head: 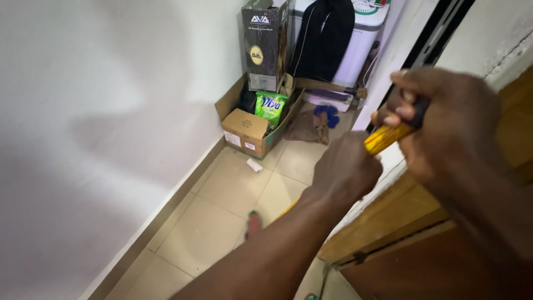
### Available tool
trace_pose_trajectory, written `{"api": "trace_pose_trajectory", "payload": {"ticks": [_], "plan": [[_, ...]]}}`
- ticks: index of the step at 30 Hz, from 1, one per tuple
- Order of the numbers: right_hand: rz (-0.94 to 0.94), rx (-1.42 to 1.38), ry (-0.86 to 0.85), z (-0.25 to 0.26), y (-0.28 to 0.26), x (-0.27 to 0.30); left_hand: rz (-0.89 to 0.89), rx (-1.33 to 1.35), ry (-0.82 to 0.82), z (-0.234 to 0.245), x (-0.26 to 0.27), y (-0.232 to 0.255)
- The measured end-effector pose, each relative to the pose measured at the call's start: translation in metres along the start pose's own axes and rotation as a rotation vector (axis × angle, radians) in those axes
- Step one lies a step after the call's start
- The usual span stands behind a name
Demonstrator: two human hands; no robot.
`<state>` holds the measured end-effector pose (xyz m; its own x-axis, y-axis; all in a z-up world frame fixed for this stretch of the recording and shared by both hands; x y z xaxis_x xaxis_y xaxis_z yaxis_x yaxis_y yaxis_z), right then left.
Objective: The person sweeps the floor with a broom, moving from a doorway through a hallway and past a kitchen appliance.
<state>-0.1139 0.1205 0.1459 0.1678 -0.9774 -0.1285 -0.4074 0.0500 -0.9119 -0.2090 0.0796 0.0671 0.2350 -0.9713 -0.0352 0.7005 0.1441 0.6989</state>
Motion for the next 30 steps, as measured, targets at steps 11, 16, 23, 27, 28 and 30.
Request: {"api": "trace_pose_trajectory", "payload": {"ticks": [11, 16, 23, 27, 28, 30], "plan": [[-0.035, -0.059, -0.05, 0.014, 0.017, -0.041, 0.128, 0.129, -0.137, -0.017, -0.034, 0.006], [-0.11, -0.113, -0.164, 0.002, 0.032, -0.043, 0.222, 0.041, -0.101, -0.017, -0.034, -0.018], [-0.135, -0.131, -0.218, -0.025, 0.038, -0.039, 0.094, 0.056, 0.125, -0.007, -0.033, -0.041], [-0.118, -0.118, -0.193, -0.045, 0.044, -0.032, 0.127, 0.032, 0.076, 0.008, -0.029, -0.055], [-0.113, -0.12, -0.181, -0.05, 0.046, -0.03, 0.103, 0.024, 0.064, 0.012, -0.027, -0.058], [-0.12, -0.063, -0.19, -0.059, 0.049, -0.023, 0.074, 0.092, 0.073, 0.022, -0.023, -0.065]]}}
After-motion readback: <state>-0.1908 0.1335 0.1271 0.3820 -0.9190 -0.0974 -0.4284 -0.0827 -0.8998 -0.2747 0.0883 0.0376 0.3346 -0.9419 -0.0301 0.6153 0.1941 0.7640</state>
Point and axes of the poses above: each hand's wrist, its own x-axis away from the middle knuckle, its own z-axis out of the back of the hand, y = z × x, the point moved 4 cm from there along -x, towards the middle knuckle, and after that the axes turned 15 degrees about -x, right-handed, at the moved point
